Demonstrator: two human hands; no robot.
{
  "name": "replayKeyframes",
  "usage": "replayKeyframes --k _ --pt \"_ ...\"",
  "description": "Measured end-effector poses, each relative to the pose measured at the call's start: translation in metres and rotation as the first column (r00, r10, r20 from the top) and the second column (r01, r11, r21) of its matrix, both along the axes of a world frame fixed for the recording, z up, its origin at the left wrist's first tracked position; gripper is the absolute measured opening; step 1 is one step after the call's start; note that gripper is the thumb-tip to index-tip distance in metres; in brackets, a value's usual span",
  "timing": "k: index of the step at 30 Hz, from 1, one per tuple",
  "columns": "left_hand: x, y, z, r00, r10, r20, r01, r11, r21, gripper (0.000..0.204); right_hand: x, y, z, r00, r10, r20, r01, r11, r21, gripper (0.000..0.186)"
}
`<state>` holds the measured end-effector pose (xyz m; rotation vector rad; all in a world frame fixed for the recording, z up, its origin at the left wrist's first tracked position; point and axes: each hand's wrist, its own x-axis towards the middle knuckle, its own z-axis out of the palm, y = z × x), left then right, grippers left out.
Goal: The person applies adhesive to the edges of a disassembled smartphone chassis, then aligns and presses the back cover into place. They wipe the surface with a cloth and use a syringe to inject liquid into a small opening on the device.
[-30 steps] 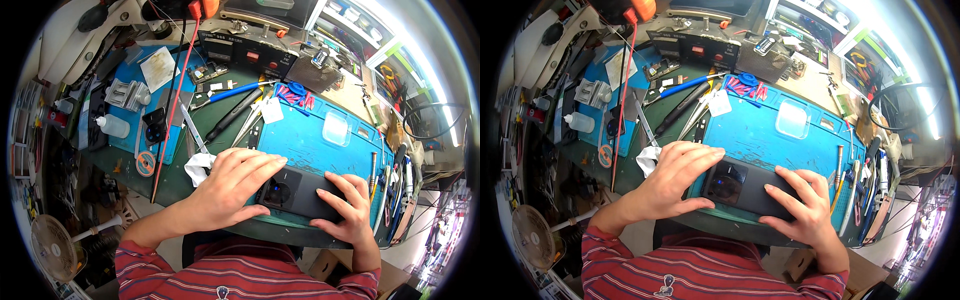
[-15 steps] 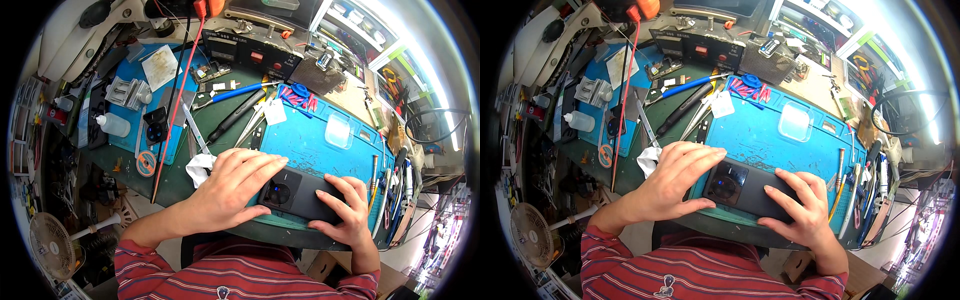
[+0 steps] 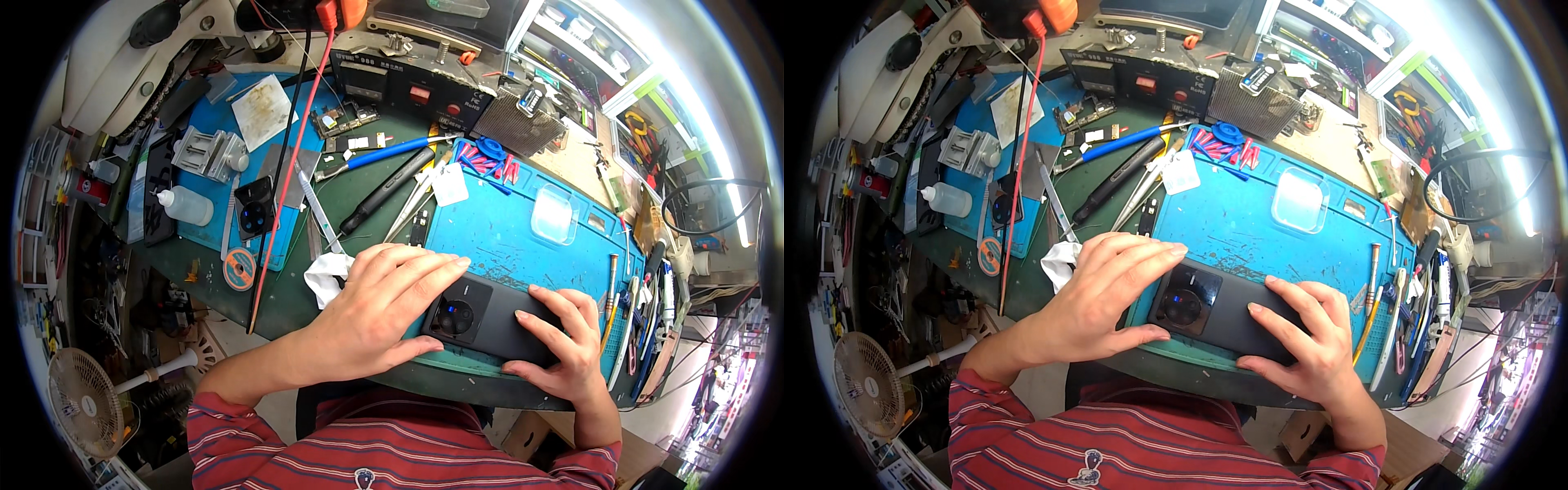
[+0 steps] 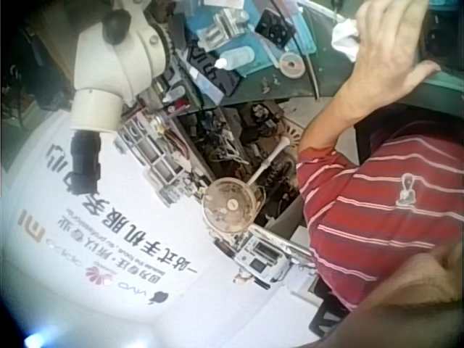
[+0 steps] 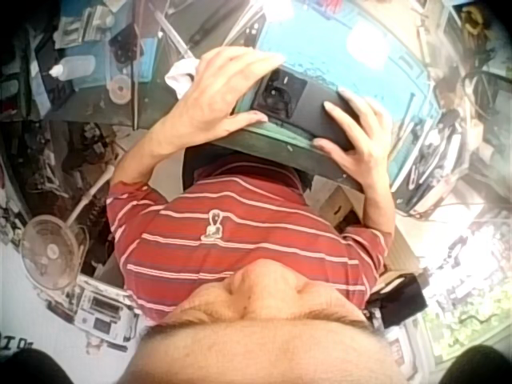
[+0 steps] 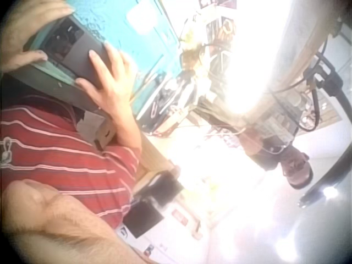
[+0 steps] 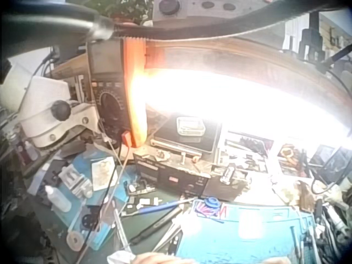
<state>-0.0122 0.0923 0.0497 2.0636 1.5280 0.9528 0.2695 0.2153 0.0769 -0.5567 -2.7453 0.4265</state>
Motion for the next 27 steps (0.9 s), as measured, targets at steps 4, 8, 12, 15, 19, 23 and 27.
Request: replayKeyframes --k 4,8,12,15,19,23,27 --pt "-0.0003 -0.0002 -0.0006 1.0 0.002 0.001 -0.002 1.0 0.001 0.09 -0.0005 -0.0002 0.0002 1.0 0.0 -0.003 0.0 1.0 0.0 0.062" --pt "-0.0002 0.0004 0.0009 1.0 -0.007 0.001 0.007 1.0 0.01 0.086 0.0006 -0.0005 0.0004 1.0 -0.005 -0.01 0.005 1.0 0.006 0.062" --pt "-0.0034 -0.0009 0.003 0.999 -0.044 -0.015 0.045 0.998 0.051 0.081 0.0015 -0.0006 0.0025 1.0 -0.007 -0.028 0.007 1.0 0.008 0.061" --pt "-0.0053 -0.0029 0.0019 0.999 -0.035 -0.027 0.036 0.998 0.053 0.079 0.0021 0.0013 0.0023 0.999 -0.007 -0.041 0.007 1.0 -0.001 0.061" --pt "-0.0054 -0.0033 0.0036 0.999 -0.018 -0.042 0.019 0.999 0.032 0.08 0.0027 0.002 0.0022 0.999 0.0 -0.043 0.0 1.0 0.002 0.061" --pt "-0.0044 -0.0017 0.0036 0.999 -0.013 -0.042 0.013 1.0 0.008 0.08 0.0031 0.0018 0.002 0.999 0.005 -0.038 -0.005 1.0 0.001 0.061" --pt "-0.0041 -0.0017 0.0032 0.999 -0.012 -0.048 0.012 1.0 -0.006 0.082 0.0029 0.0017 0.0013 0.999 0.007 -0.033 -0.007 1.0 -0.002 0.06"
